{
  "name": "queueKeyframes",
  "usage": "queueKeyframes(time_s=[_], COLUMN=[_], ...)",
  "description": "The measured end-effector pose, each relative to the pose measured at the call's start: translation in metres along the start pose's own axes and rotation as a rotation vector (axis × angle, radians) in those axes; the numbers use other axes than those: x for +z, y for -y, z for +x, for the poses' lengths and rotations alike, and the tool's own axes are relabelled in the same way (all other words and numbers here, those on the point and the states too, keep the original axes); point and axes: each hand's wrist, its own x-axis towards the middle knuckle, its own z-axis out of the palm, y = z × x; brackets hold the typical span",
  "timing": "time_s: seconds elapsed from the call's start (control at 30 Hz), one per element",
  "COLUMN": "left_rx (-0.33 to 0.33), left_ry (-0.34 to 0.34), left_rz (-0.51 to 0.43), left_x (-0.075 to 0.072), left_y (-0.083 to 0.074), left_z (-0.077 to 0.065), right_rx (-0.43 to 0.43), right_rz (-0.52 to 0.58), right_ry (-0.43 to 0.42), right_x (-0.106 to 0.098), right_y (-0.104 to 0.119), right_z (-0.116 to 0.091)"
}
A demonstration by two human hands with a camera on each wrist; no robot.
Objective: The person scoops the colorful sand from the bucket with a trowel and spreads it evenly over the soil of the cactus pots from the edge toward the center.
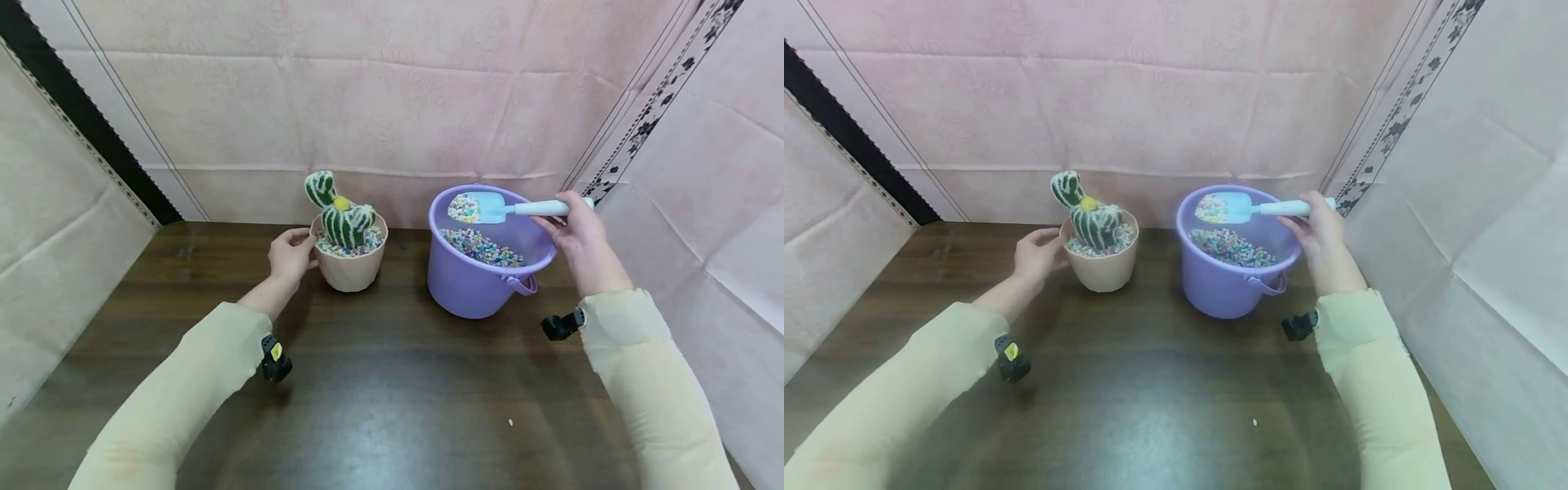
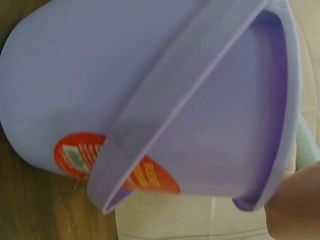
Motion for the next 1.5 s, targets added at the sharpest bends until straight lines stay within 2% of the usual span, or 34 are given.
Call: queueKeyframes(time_s=[0.27, 0.6, 0.83, 1.03, 1.2, 1.5], left_rx=[-0.038, -0.028, -0.03, -0.031, -0.014, -0.025], left_ry=[0.036, 0.042, 0.097, 0.062, 0.054, 0.046], left_rz=[-0.009, -0.012, 0.038, -0.014, 0.001, 0.014], left_x=[0.0, 0.006, 0.006, 0.008, 0.01, 0.01], left_y=[-0.005, -0.009, -0.012, -0.008, -0.005, -0.008], left_z=[0.009, 0.008, 0.014, 0.008, 0.0, 0.003], right_rx=[-0.039, -0.098, -0.097, -0.119, -0.169, -0.206], right_rz=[-0.121, -0.285, -0.311, -0.351, -0.386, -0.411], right_ry=[0.044, 0.114, 0.156, 0.196, 0.195, 0.174], right_x=[0.023, 0.048, 0.062, 0.071, 0.075, 0.082], right_y=[-0.021, -0.046, -0.057, -0.064, -0.068, -0.074], right_z=[-0.002, -0.003, -0.003, -0.001, 0.0, 0.0])
